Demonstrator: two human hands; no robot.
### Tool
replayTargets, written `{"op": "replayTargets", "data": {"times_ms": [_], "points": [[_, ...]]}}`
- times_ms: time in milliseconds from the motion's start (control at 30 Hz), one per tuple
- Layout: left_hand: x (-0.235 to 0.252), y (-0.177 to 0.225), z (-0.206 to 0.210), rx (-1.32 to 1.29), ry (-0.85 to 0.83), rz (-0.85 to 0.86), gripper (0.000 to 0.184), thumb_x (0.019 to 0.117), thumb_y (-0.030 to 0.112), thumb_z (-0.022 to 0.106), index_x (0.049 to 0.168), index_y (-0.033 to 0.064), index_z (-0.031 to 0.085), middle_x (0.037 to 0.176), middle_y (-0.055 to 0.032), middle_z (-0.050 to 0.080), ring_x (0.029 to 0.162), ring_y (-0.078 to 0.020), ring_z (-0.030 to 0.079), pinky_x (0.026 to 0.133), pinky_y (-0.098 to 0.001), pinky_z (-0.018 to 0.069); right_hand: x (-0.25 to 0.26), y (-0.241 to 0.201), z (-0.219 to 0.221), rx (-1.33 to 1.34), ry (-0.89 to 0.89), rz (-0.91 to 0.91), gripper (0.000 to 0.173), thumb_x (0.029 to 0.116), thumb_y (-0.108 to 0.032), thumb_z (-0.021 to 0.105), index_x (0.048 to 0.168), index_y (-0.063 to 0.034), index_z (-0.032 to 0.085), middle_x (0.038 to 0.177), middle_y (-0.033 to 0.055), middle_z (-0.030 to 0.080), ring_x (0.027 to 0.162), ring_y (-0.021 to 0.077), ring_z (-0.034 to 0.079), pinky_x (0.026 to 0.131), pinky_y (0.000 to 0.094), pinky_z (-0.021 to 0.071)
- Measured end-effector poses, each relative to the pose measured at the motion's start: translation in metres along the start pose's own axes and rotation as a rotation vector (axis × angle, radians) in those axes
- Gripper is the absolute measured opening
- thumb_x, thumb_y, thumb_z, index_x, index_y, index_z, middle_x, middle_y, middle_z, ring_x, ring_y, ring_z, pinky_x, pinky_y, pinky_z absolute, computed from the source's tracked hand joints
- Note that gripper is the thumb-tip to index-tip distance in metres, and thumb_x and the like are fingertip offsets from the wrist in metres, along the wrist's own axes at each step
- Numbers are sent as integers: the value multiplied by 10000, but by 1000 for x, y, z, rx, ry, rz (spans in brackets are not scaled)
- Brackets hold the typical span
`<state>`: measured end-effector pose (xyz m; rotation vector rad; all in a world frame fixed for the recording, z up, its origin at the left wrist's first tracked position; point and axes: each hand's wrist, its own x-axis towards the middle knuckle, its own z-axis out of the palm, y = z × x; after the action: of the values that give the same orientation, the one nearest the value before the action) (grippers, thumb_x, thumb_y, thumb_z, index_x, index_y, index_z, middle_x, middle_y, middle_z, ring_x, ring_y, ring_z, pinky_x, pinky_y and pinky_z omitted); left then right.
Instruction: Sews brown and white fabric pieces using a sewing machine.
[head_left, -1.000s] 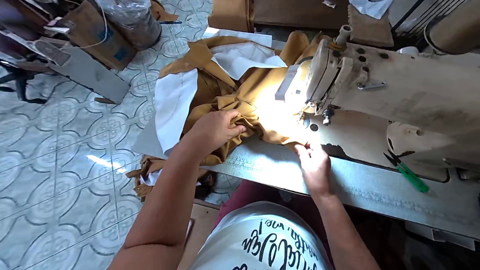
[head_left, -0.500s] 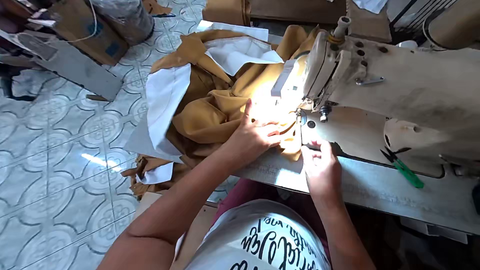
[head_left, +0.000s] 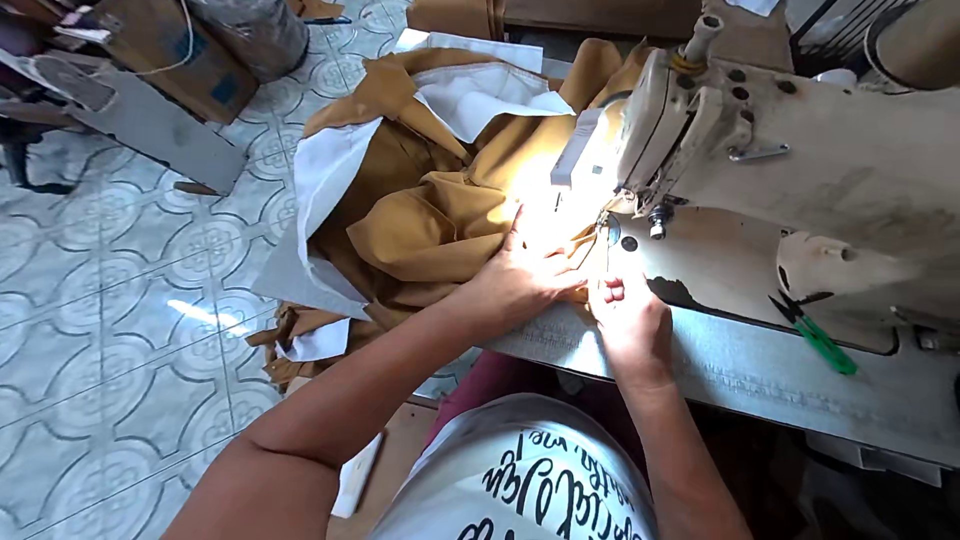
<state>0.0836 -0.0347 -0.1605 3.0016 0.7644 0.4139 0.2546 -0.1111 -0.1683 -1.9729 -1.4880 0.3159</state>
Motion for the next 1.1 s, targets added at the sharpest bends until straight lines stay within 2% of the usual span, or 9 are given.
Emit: {"op": "replayTargets", "data": {"times_ms": [67, 133, 300, 467, 667, 800, 933, 1033, 1100], "points": [[4, 4, -3, 44, -78, -34, 423, 1010, 49, 563, 1290, 334, 701, 1128, -69, 713, 1211, -348, 626, 1105, -828, 125, 1, 4, -2, 69, -2, 3, 188, 887, -107, 757, 1032, -7, 690, 793, 85, 696, 674, 177, 681, 653, 369, 584], [9, 7, -8, 75, -164, -68, 486, 997, 8, 559, 1310, 360, 680, 1155, -112, 691, 1224, -395, 600, 1090, -854, 84, 3, 7, -4, 151, -8, 11, 185, 879, -91, 761, 1034, -21, 688, 801, 62, 694, 669, 131, 673, 644, 325, 590], [20, 7, -12, 26, -116, -42, 370, 960, 46, 611, 1091, 355, 768, 1325, -69, 660, 1381, -394, 488, 1097, -844, 54, 9, 10, -7, 211, -37, 14, 165, 861, -91, 781, 1005, -46, 714, 774, 35, 680, 645, 92, 645, 614, 281, 567], [16, 12, -27, 39, -289, -106, 455, 977, 85, 588, 1245, 431, 713, 1533, -117, 510, 1504, -472, 280, 1078, -861, 23, 12, 8, -6, 120, -132, -15, 109, 898, -114, 751, 970, -34, 769, 801, 86, 711, 706, 164, 666, 685, 367, 567], [10, 10, -23, 40, -323, -133, 503, 1007, 88, 536, 1307, 470, 666, 1490, -113, 552, 1488, -475, 310, 1087, -857, 9, 12, 4, -5, 7, -196, 1, 121, 930, -118, 718, 1001, -45, 783, 844, 115, 733, 763, 228, 700, 732, 437, 576], [9, 7, -20, 29, -306, -128, 481, 1017, 98, 519, 1300, 455, 675, 1469, -121, 572, 1491, -481, 304, 1092, -854, -18, 8, 3, -3, -26, -152, -85, 125, 912, -77, 702, 997, -29, 780, 869, 136, 735, 787, 261, 716, 737, 448, 592], [9, 5, -17, 42, -275, -113, 467, 1009, 99, 527, 1270, 446, 698, 1465, -94, 577, 1475, -469, 337, 1085, -860, 11, 1, 5, 3, -119, -55, -183, 124, 910, -84, 684, 974, -30, 775, 863, 155, 726, 785, 293, 727, 705, 446, 600], [9, 4, -16, 45, -255, -107, 430, 1014, 112, 530, 1239, 426, 720, 1431, -97, 599, 1466, -470, 350, 1080, -867, 14, -6, 4, 6, -200, -45, -195, 145, 927, -103, 679, 1010, -38, 778, 1007, 193, 705, 928, 335, 721, 774, 444, 607], [9, 5, -16, 45, -257, -109, 423, 1021, 119, 522, 1243, 422, 716, 1424, -100, 601, 1459, -467, 363, 1076, -869, 17, -9, 6, 9, -203, -23, -226, 148, 927, -101, 675, 1009, -56, 788, 1051, 166, 707, 992, 316, 707, 824, 415, 599]]}}
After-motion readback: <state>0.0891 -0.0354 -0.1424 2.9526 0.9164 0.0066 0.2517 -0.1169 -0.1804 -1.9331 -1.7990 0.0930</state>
